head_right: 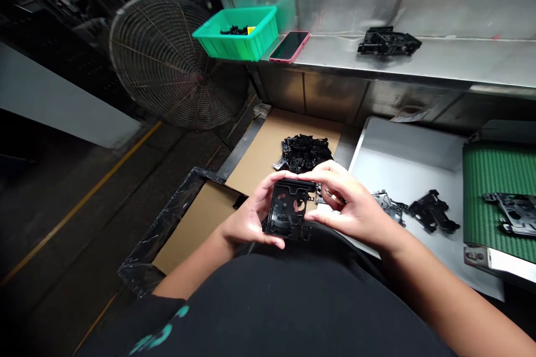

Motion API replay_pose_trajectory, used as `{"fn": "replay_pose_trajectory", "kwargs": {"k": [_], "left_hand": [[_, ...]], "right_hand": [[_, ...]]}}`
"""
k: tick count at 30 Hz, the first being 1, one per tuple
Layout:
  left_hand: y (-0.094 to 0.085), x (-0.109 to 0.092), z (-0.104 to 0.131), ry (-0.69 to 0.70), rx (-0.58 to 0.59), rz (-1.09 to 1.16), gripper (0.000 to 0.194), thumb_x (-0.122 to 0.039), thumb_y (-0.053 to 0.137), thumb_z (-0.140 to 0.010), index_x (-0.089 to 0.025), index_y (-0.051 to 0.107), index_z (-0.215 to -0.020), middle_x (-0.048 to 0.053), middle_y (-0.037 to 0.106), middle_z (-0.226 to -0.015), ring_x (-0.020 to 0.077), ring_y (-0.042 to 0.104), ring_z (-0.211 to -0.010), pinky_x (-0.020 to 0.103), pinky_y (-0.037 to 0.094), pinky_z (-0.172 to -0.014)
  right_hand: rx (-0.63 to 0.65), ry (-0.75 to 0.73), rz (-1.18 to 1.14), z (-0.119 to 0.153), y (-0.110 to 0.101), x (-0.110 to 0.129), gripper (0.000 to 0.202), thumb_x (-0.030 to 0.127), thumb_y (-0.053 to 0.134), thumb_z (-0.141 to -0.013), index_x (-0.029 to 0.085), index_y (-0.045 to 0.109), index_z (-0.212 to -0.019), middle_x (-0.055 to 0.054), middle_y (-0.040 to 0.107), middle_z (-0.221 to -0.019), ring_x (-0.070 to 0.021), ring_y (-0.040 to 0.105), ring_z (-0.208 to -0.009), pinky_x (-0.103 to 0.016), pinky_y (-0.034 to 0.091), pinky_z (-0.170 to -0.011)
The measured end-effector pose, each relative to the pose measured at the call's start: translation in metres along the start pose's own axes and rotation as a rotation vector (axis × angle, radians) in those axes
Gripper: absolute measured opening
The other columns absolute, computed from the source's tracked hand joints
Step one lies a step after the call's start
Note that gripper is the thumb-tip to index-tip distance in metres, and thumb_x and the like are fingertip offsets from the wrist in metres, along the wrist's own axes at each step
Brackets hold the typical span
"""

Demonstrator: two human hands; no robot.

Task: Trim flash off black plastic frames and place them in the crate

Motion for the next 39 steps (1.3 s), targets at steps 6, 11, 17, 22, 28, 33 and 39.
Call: {"fn": "replay_pose_trajectory", "kwargs": {"k": [6,11,17,22,28,33,39], "left_hand": [[0.008,0.001,-0.006,0.045,0.037,-0.033,0.114,-0.031,0.103,-0.061,-0.040,0.044,-0.158,0.011,0.041,-0.163,0.0353,0.054,-0.143,0.050,0.051,-0.118],[0.018,0.001,-0.013,0.013,-0.069,-0.075,0.113,-0.033,0.103,-0.061,-0.037,0.043,-0.158,0.013,0.039,-0.165,0.0303,0.064,-0.126,0.045,0.059,-0.107],[0.035,0.005,-0.025,0.126,-0.198,-0.079,0.109,-0.034,0.100,-0.067,-0.039,0.040,-0.159,0.011,0.037,-0.168,0.0317,0.061,-0.133,0.048,0.055,-0.112],[0.053,0.011,-0.034,0.206,-0.223,-0.071,0.105,-0.033,0.098,-0.071,-0.039,0.040,-0.159,0.010,0.035,-0.170,0.0353,0.052,-0.145,0.051,0.047,-0.121],[0.071,0.024,-0.042,0.183,-0.181,-0.059,0.114,-0.036,0.100,-0.067,-0.042,0.036,-0.161,0.010,0.031,-0.173,0.0357,0.056,-0.142,0.055,0.048,-0.121],[0.084,0.029,-0.045,0.062,-0.133,0.042,0.124,-0.037,0.100,-0.066,-0.041,0.029,-0.167,0.011,0.035,-0.173,0.0364,0.051,-0.149,0.055,0.043,-0.125],[0.107,0.039,-0.050,-0.219,-0.256,0.284,0.096,-0.043,0.095,-0.073,-0.027,0.050,-0.156,0.014,0.054,-0.159,0.0338,0.055,-0.145,0.047,0.044,-0.121]], "right_hand": [[-0.037,-0.006,0.015,0.009,-0.007,0.000,0.056,0.034,0.082,-0.092,0.038,0.063,-0.144,0.000,0.058,-0.089,-0.0137,0.048,-0.061,-0.030,0.049,-0.056],[-0.399,-0.059,-0.022,0.034,-0.005,0.001,0.053,0.021,0.081,-0.091,0.036,0.066,-0.140,0.000,0.058,-0.090,-0.0135,0.049,-0.063,-0.031,0.044,-0.056],[-0.344,-0.132,0.068,0.055,0.003,-0.001,0.066,0.020,0.081,-0.091,0.037,0.060,-0.151,0.001,0.058,-0.083,-0.0164,0.051,-0.066,-0.034,0.049,-0.061],[-0.347,-0.146,0.103,0.061,0.004,0.004,0.065,0.012,0.076,-0.093,0.038,0.060,-0.151,-0.001,0.065,-0.091,-0.0146,0.052,-0.066,-0.032,0.052,-0.060],[-0.396,-0.121,0.042,0.081,-0.008,0.001,0.061,0.010,0.080,-0.089,0.036,0.068,-0.143,-0.001,0.065,-0.090,-0.0144,0.056,-0.067,-0.029,0.050,-0.057],[-0.477,-0.078,-0.040,0.098,-0.020,-0.002,0.046,0.013,0.087,-0.083,0.030,0.079,-0.125,-0.001,0.070,-0.088,-0.0156,0.060,-0.068,-0.030,0.051,-0.058],[-0.645,0.164,-0.188,0.112,-0.026,-0.010,0.023,0.029,0.093,-0.078,0.024,0.083,-0.098,-0.002,0.072,-0.080,-0.0185,0.066,-0.068,-0.032,0.055,-0.060]]}}
Point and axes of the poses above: each hand's wrist, its own z-axis away from the middle knuckle, its own y-axis out of the palm, x = y × z, the point moved 2 cm from there along -z, towards the middle knuckle
